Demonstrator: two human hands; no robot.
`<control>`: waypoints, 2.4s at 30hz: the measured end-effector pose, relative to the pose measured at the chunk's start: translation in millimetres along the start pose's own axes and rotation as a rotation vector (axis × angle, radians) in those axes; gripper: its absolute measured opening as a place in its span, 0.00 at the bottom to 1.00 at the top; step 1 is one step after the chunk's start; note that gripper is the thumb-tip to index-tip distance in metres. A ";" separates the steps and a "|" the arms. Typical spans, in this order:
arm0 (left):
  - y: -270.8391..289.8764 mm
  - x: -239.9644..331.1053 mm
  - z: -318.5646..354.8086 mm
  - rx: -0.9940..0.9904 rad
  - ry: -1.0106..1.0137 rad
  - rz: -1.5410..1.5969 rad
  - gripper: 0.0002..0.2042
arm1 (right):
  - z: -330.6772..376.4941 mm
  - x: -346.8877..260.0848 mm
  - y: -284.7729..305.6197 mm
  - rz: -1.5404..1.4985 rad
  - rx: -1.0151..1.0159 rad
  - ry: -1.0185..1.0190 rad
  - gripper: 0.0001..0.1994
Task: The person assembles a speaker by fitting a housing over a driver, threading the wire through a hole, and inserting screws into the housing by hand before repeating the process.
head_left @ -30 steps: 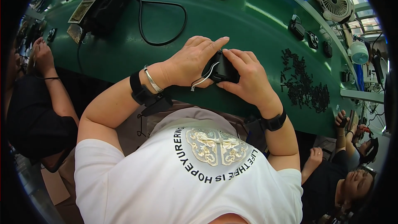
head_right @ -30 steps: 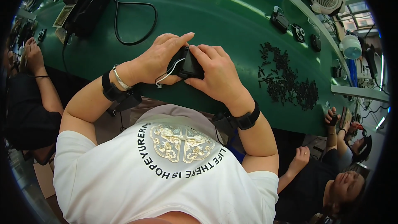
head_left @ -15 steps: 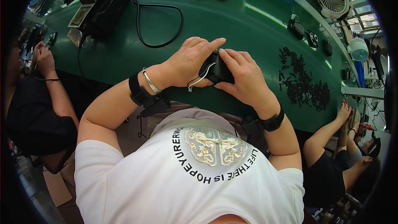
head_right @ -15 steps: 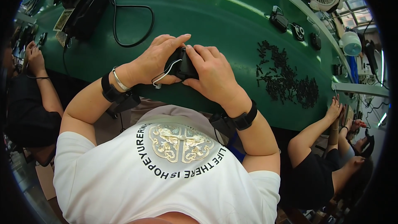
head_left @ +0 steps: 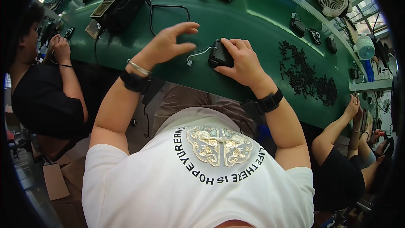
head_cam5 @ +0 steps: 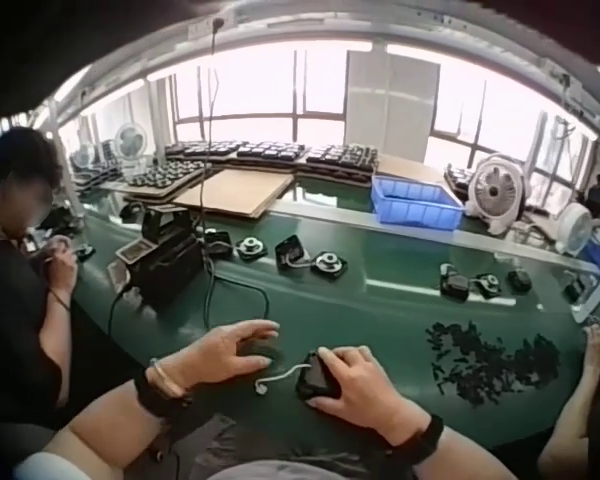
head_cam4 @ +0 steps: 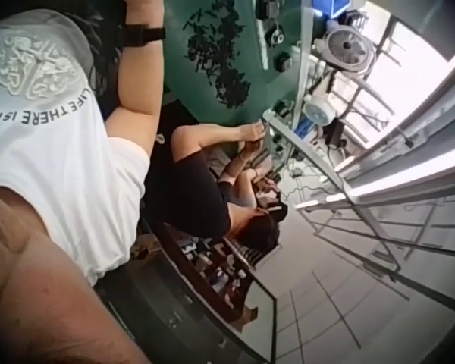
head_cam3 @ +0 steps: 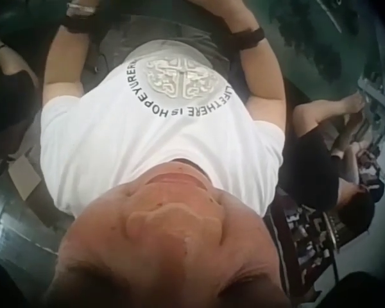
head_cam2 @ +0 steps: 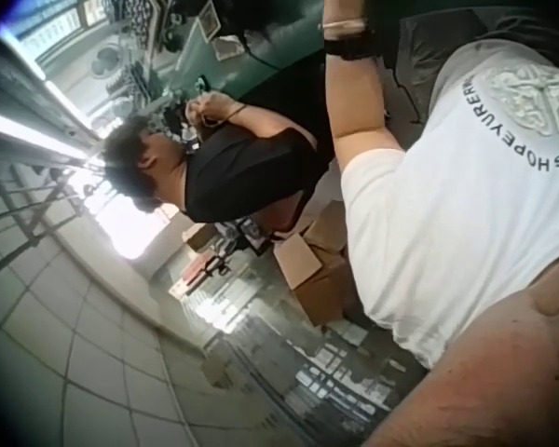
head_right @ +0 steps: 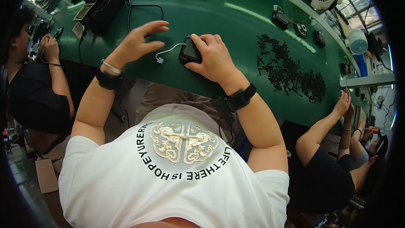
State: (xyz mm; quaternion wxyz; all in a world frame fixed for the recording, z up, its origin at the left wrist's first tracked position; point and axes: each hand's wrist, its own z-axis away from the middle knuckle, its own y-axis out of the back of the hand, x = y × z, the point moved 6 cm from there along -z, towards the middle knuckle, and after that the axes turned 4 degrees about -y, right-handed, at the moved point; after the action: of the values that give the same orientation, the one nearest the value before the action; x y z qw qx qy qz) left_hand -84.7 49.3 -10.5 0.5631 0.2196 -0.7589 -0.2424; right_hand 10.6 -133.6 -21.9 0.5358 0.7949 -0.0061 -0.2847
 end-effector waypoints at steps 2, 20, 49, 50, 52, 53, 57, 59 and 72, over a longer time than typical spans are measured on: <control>51.2 1.3 26.0 0.500 0.175 0.325 0.18 | 2.8 1.5 -1.5 0.004 0.035 -0.027 0.40; -75.7 56.0 8.3 0.194 -0.035 -0.429 0.22 | 46.9 1.6 22.8 -0.200 -0.063 -0.120 0.44; -43.9 22.0 -5.7 0.080 -0.164 -0.428 0.26 | -12.2 14.2 -7.0 -0.125 -0.132 0.192 0.39; -42.4 22.3 -5.7 0.061 -0.168 -0.436 0.26 | -13.9 15.3 -6.2 -0.123 -0.130 0.193 0.39; -39.9 23.0 -4.9 0.023 -0.175 -0.453 0.26 | -14.1 14.9 -4.5 -0.143 -0.155 0.209 0.40; -38.8 23.3 -4.8 0.026 -0.175 -0.455 0.26 | -14.5 14.4 -4.0 -0.153 -0.169 0.219 0.40; -43.0 27.9 -4.8 0.034 -0.164 -0.469 0.26 | -12.3 14.6 -4.6 -0.164 -0.171 0.213 0.40; -42.0 34.5 -6.6 0.059 -0.154 -0.538 0.25 | -12.4 12.1 -4.2 -0.151 -0.157 0.197 0.40; -48.4 33.3 -8.8 0.086 -0.192 -0.358 0.26 | -9.3 7.8 -2.4 -0.142 -0.073 0.127 0.38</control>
State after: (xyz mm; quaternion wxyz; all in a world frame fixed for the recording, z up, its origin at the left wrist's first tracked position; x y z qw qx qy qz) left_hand -82.2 -10.0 -13.2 0.4264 0.3506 -0.7675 -0.3257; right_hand 20.8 -127.1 -25.0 0.5420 0.7899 0.0946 -0.2709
